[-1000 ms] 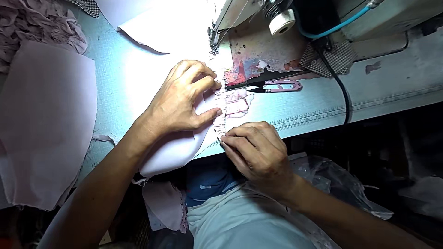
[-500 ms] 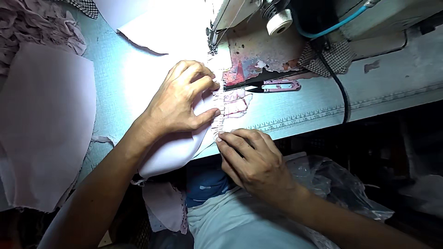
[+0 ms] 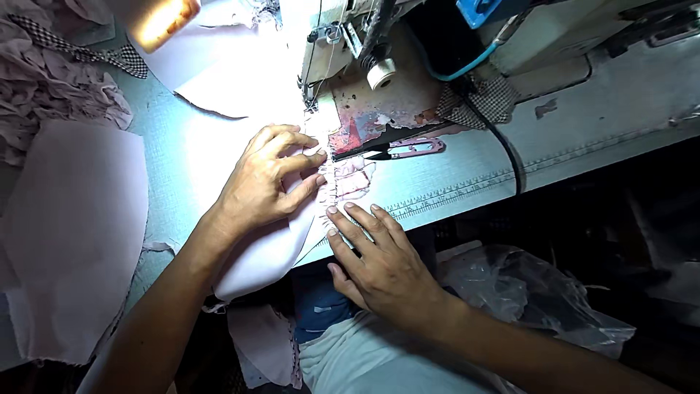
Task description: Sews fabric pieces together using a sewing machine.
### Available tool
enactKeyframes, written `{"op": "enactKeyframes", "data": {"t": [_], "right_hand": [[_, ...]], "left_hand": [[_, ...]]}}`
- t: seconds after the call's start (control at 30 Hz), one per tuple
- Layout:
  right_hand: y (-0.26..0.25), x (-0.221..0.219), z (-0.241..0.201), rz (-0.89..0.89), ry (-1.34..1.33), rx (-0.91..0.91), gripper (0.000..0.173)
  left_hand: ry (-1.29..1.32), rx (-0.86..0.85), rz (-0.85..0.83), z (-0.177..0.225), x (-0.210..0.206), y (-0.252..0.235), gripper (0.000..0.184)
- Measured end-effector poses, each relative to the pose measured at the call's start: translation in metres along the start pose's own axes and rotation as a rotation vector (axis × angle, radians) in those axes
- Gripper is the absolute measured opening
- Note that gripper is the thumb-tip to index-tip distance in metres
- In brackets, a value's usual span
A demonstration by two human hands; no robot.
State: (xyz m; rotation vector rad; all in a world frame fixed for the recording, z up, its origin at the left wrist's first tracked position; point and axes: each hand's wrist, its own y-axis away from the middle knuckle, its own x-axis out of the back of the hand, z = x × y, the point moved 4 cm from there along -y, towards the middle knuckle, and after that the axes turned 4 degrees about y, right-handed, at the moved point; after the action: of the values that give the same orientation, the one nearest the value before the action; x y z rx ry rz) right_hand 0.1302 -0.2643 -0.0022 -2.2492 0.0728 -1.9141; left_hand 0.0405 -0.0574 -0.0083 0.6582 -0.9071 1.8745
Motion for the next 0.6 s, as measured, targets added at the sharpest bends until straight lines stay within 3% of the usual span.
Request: {"op": "enactKeyframes", "data": {"t": [0.13, 0.37, 0.6], "right_hand": [[0.006, -0.002, -0.001, 0.017, 0.035, -0.011, 0.043], [0.022, -0.009, 0.002, 0.196, 0.021, -0.092, 0.037], [0.020, -0.010, 0.003, 0.158, 0.017, -0.029, 0.044]], "left_hand": [[-0.018, 0.014, 0.005, -0.001, 0.000, 0.000, 0.033], [-0.016, 0.025, 0.000, -0.001, 0.000, 0.000, 0.032], [-0.015, 0.009, 0.008, -0.001, -0.001, -0.001, 0.032]]}}
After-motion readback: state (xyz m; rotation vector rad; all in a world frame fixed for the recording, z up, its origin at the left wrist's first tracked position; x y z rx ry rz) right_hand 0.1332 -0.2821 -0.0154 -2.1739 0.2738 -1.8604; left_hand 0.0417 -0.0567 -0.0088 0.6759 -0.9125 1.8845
